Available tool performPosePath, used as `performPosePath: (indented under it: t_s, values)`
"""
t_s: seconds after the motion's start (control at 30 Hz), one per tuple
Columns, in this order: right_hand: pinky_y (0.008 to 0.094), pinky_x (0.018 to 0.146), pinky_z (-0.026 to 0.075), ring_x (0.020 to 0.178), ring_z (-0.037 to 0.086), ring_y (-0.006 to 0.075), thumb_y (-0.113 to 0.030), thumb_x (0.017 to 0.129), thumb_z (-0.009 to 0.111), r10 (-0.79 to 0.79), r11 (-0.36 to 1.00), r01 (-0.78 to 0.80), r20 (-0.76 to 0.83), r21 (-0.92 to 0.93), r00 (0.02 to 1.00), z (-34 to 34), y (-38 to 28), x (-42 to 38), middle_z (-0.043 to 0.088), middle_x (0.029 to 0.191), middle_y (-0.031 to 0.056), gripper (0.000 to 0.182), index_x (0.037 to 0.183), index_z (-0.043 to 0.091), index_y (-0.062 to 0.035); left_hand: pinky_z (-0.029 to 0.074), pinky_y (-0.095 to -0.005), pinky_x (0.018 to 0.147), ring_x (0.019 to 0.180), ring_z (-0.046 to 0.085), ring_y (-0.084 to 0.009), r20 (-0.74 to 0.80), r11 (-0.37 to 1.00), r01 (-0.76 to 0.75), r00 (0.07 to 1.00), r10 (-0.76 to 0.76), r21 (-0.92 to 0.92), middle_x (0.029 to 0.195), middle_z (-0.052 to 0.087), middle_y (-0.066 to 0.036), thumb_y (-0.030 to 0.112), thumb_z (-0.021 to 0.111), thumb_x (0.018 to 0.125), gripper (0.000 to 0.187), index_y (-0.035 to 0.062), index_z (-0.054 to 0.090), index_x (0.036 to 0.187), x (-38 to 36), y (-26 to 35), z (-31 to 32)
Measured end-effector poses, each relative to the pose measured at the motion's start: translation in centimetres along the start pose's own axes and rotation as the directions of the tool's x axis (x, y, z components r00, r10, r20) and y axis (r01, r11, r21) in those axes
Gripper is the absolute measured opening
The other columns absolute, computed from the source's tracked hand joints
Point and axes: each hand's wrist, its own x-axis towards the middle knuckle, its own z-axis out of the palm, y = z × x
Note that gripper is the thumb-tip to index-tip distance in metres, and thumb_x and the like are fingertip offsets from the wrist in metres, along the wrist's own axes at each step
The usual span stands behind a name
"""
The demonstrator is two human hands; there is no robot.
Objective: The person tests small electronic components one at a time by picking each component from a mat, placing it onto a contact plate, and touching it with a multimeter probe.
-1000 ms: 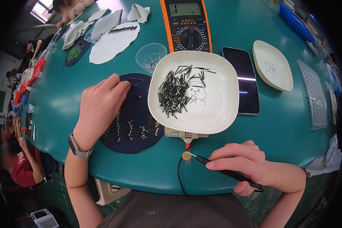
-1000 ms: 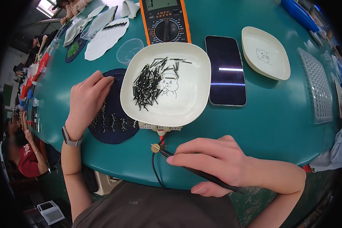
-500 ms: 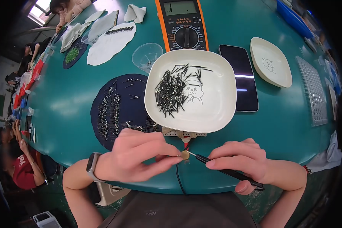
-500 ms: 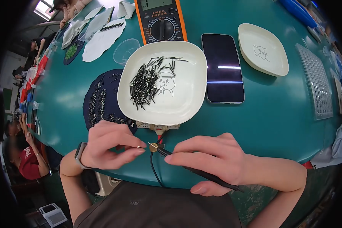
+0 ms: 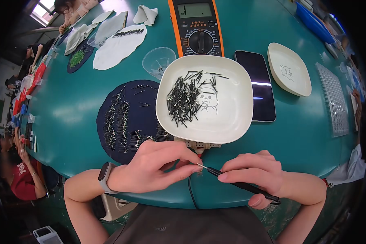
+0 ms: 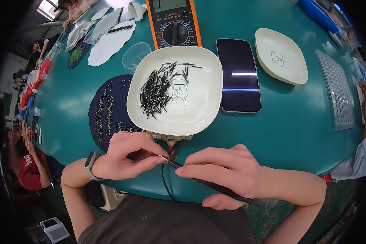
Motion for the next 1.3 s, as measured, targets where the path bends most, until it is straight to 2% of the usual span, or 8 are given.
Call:
performPosePath:
  t_s: [0.53, 0.63, 0.77, 0.83, 0.9, 1.1, 1.2, 1.3]
  values:
    - [0.0255, 0.046, 0.045, 0.061, 0.063, 0.0154, -0.052, 0.1, 0.052, -0.052, 0.997, 0.056, -0.073, 0.053, 0.996, 0.4, 0.4, 0.2, 0.068, 0.104, 0.0126, 0.059, 0.119, 0.071, 0.0, 0.042, -0.0268, 0.046, 0.055, 0.056, -0.0113, 0.011, 0.999, 0.022, 1.0, -0.023, 0.023, 0.078, 0.066, -0.003, 0.008, 0.079, 0.087, 0.016, 0.0054, 0.072, 0.1, 0.0, 0.1, -0.1]
    - [0.0254, 0.047, 0.045, 0.062, 0.063, 0.0153, -0.052, 0.1, 0.051, -0.055, 0.997, 0.061, -0.096, 0.057, 0.994, 0.4, 0.3, 0.1, 0.068, 0.104, 0.0131, 0.06, 0.119, 0.071, 0.0004, 0.042, -0.0267, 0.046, 0.055, 0.056, -0.0106, -0.048, 0.985, -0.096, 0.993, 0.104, 0.146, 0.075, 0.065, -0.004, 0.007, 0.08, 0.085, 0.016, 0.0041, 0.072, 0.098, 0.0, 0.5, -0.6]
    - [0.0255, 0.047, 0.045, 0.062, 0.063, 0.0162, -0.053, 0.1, 0.051, -0.056, 0.995, 0.064, -0.105, 0.075, 0.993, 0.6, 0.3, 0.1, 0.068, 0.103, 0.0138, 0.06, 0.118, 0.071, 0.0006, 0.038, -0.0245, 0.048, 0.053, 0.051, -0.0083, -0.175, 0.983, 0.019, 0.984, 0.013, 0.181, 0.071, 0.06, -0.002, 0.007, 0.081, 0.084, 0.012, 0.0018, 0.071, 0.088, 0.9, 1.2, -4.5]
    - [0.0256, 0.047, 0.045, 0.063, 0.063, 0.0168, -0.052, 0.1, 0.051, -0.051, 0.996, 0.058, -0.094, 0.075, 0.994, 0.5, 0.3, 0.1, 0.067, 0.104, 0.014, 0.059, 0.119, 0.071, 0.0007, 0.039, -0.0279, 0.05, 0.055, 0.051, -0.0107, -0.377, 0.892, 0.237, 0.923, -0.083, 0.384, 0.07, 0.058, -0.003, 0.011, 0.08, 0.086, 0.014, 0.0013, 0.07, 0.085, 0.6, -0.4, -6.7]
    - [0.0259, 0.047, 0.045, 0.064, 0.064, 0.0172, -0.051, 0.1, 0.052, -0.045, 0.996, 0.049, -0.067, 0.072, 0.997, 0.3, 0.2, 0.1, 0.067, 0.104, 0.014, 0.059, 0.12, 0.07, 0.0007, 0.043, -0.0303, 0.052, 0.059, 0.055, -0.0151, -0.283, 0.604, 0.192, 0.958, 0.057, 0.773, 0.076, 0.057, -0.004, 0.01, 0.077, 0.086, 0.012, 0.0023, 0.068, 0.088, 0.8, -2.4, -8.5]
    - [0.0263, 0.048, 0.046, 0.066, 0.065, 0.0174, -0.048, 0.099, 0.053, -0.043, 0.997, 0.047, -0.061, 0.062, 0.997, 0.3, 0.3, 0.2, 0.067, 0.105, 0.0134, 0.056, 0.121, 0.07, 0.0, 0.048, -0.0328, 0.057, 0.072, 0.063, -0.0176, -0.039, 0.11, 0.034, 0.998, 0.052, 0.993, 0.085, 0.051, -0.006, 0.009, 0.072, 0.087, 0.013, 0.0046, 0.064, 0.096, 0.4, -4.6, -8.0]
    - [0.0249, 0.046, 0.044, 0.061, 0.064, 0.0169, -0.052, 0.104, 0.041, -0.042, 0.998, 0.045, -0.082, 0.035, 0.996, 0.5, -0.1, 0.6, 0.068, 0.096, 0.0151, 0.061, 0.113, 0.07, 0.0019, 0.046, -0.0339, 0.055, 0.067, 0.062, -0.0182, -0.016, 0.068, 0.012, 0.998, 0.06, 0.998, 0.083, 0.053, -0.006, 0.007, 0.073, 0.085, 0.016, 0.0035, 0.063, 0.097, 0.7, -4.4, -8.2]
    - [0.0252, 0.047, 0.043, 0.066, 0.065, 0.0175, -0.051, 0.101, 0.049, -0.028, 0.999, 0.03, -0.057, 0.039, 0.998, 0.2, 0.1, 0.2, 0.068, 0.101, 0.0138, 0.058, 0.118, 0.07, 0.0006, 0.045, -0.0331, 0.052, 0.06, 0.06, -0.0174, -0.153, 0.416, 0.075, 0.976, 0.157, 0.906, 0.078, 0.056, -0.005, 0.001, 0.073, 0.083, 0.016, 0.0026, 0.062, 0.094, 0.7, -1.8, -7.4]
